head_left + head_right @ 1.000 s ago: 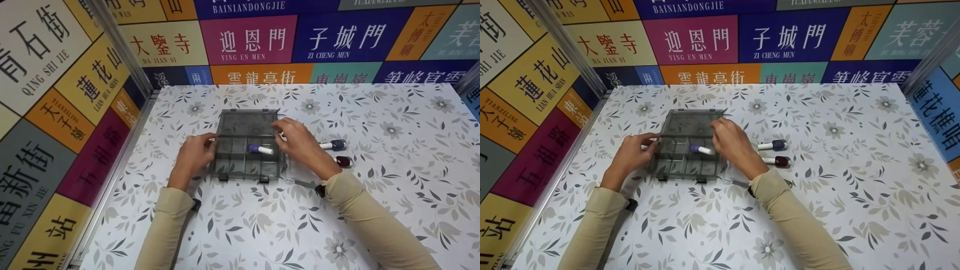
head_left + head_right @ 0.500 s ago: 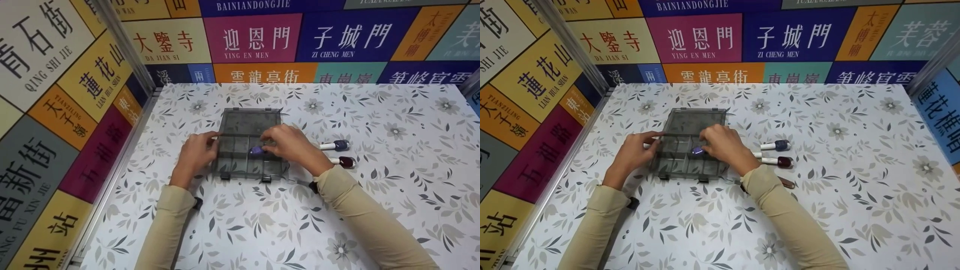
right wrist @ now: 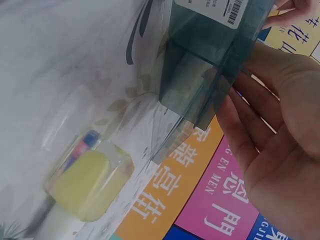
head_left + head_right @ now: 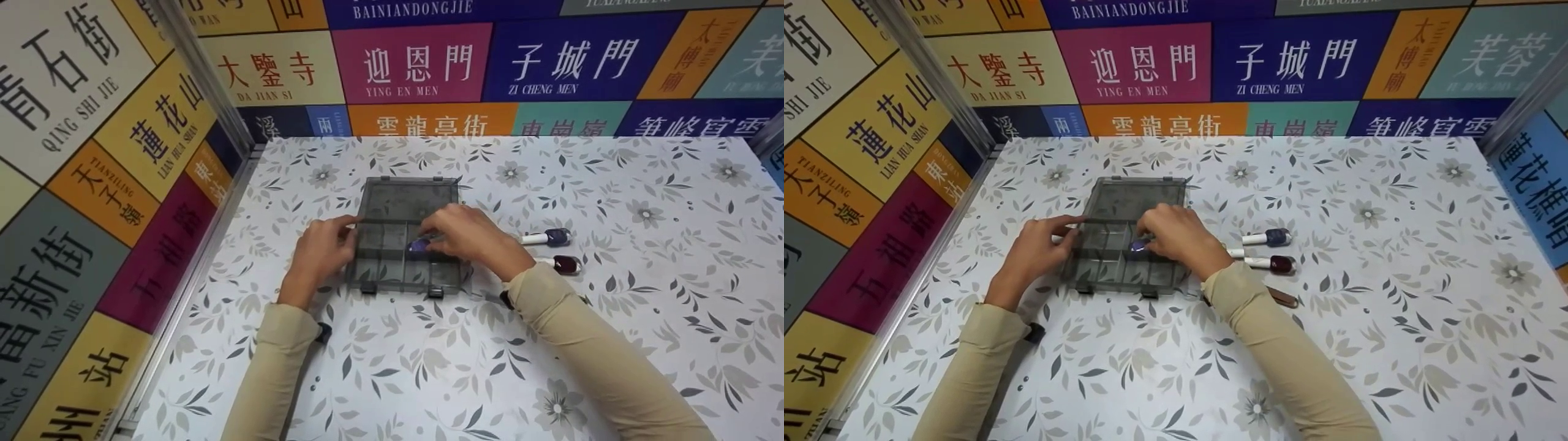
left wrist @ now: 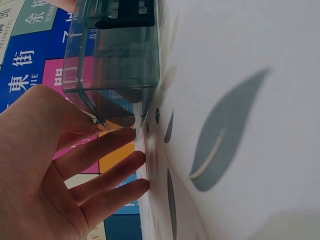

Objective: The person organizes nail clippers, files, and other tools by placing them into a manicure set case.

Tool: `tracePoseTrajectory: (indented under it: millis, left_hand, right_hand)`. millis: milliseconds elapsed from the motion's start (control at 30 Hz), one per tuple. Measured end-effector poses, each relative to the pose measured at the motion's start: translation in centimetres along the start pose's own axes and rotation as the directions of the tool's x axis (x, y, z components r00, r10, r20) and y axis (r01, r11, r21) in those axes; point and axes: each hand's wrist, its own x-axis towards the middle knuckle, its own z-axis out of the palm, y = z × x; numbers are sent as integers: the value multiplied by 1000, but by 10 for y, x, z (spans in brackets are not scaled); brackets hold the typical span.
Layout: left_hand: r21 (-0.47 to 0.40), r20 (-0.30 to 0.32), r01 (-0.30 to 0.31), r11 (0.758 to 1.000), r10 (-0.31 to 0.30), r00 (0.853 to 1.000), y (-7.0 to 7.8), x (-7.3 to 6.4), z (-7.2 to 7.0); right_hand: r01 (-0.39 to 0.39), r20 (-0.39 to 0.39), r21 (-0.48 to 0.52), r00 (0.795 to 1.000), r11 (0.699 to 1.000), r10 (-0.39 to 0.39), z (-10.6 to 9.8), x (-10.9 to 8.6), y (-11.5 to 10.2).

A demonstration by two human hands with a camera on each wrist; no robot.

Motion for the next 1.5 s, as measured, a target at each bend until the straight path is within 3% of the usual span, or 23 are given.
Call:
tracePoseTrajectory:
  millis: [233, 433, 633, 1133, 1500]
  left_hand:
    - [-6, 7, 12, 1000, -12, 1000, 3, -1, 1]
    - [-3, 5, -5, 1000, 5, 1000, 2, 0, 0]
    - [2, -1, -18, 1000, 18, 1000, -1, 0, -1]
    - [6, -4, -9, 1000, 9, 1000, -2, -1, -1]
    - [-14, 5, -14, 1000, 14, 1000, -3, -2, -1]
  right_hand:
    - [-29, -21, 58, 999, 998, 30, -13, -12, 4]
    - [-48, -74, 47, 996, 998, 52, -32, -34, 21]
    - [-92, -65, 49, 993, 995, 95, -42, -56, 40]
    - [-151, 30, 78, 988, 985, 149, -38, -92, 63]
    - [-217, 64, 74, 975, 973, 212, -29, -105, 69]
